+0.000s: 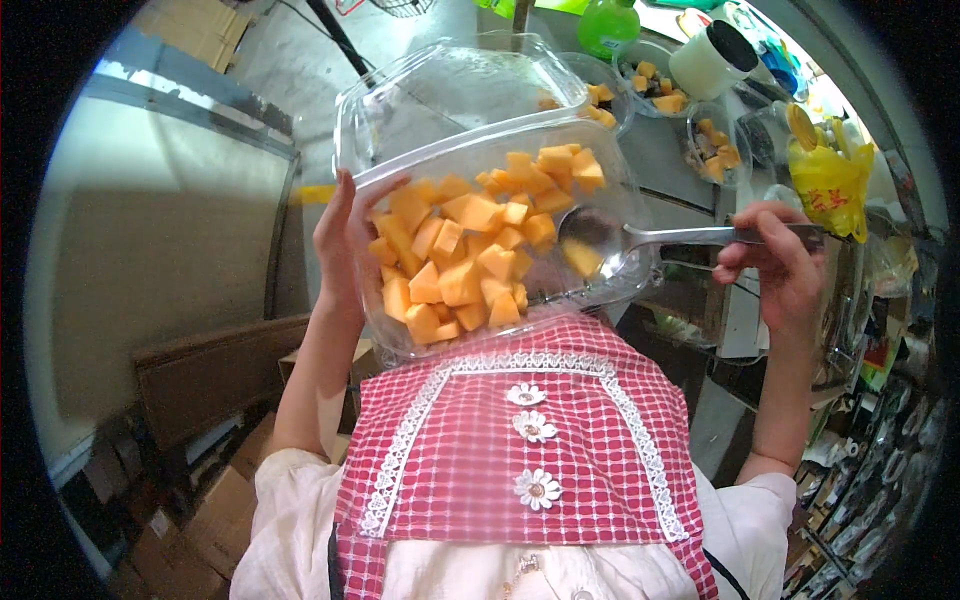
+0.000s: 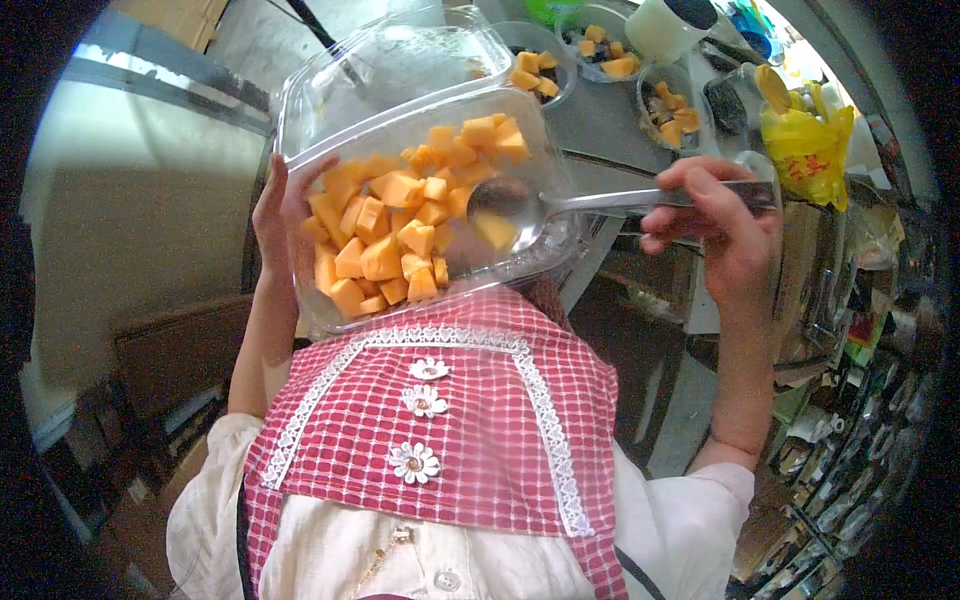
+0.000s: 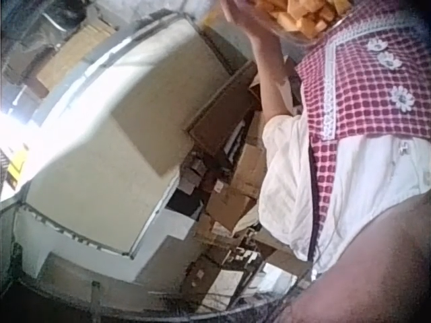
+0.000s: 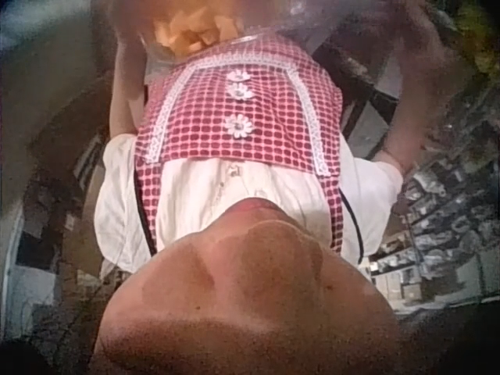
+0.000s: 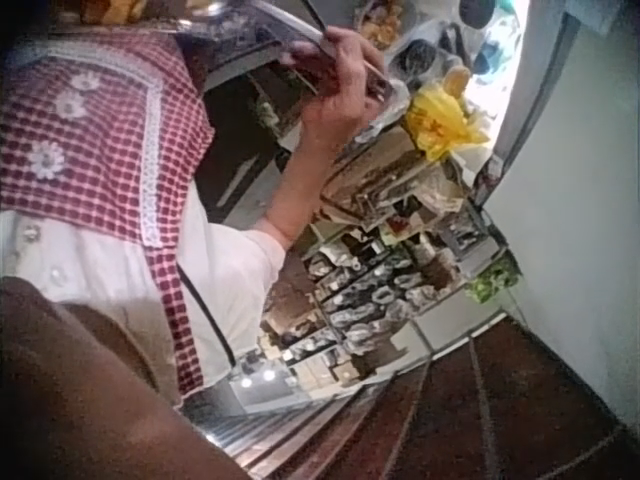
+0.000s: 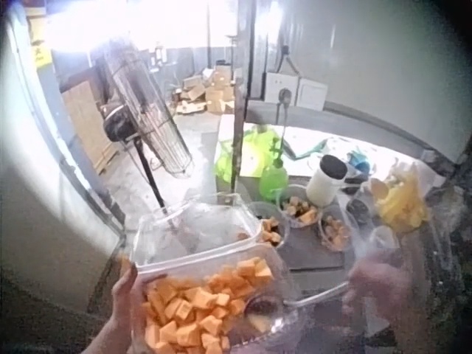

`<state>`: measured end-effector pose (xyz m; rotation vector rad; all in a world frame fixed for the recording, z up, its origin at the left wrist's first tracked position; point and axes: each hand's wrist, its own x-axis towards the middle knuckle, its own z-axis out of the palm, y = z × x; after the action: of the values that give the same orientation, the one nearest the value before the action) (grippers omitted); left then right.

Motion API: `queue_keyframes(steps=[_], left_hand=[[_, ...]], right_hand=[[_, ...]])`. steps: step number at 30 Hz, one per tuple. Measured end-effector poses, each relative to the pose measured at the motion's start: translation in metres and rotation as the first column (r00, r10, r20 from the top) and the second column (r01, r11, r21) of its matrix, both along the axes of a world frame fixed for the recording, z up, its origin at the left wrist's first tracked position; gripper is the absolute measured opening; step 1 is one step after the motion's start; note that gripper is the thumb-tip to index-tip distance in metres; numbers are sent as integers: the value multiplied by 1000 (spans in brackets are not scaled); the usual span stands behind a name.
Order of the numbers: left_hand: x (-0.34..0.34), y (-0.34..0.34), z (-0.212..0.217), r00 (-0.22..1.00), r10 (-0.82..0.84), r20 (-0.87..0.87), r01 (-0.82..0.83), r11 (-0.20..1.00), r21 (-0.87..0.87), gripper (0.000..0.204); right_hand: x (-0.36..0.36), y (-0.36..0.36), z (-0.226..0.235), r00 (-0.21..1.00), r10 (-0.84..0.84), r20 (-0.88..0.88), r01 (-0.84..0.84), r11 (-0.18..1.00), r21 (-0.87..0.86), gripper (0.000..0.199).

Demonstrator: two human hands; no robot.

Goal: The person takes a plastic container of diced melon from a refrigerator, opens the lid, and uses a spoon to scoop the fruit into three small bowls. They then close the container and place it back inside the refrigerator.

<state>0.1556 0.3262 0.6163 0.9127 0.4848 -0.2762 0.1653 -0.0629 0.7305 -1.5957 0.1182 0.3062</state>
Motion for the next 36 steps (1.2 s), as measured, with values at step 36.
queue_keyframes(steps=[36], left_hand=[[-9, -26, 29, 939, 249, 238, -274, 959, 78, 86]], right_hand=[[-23, 73, -6, 354, 632, 690, 277, 634, -722, 18]])
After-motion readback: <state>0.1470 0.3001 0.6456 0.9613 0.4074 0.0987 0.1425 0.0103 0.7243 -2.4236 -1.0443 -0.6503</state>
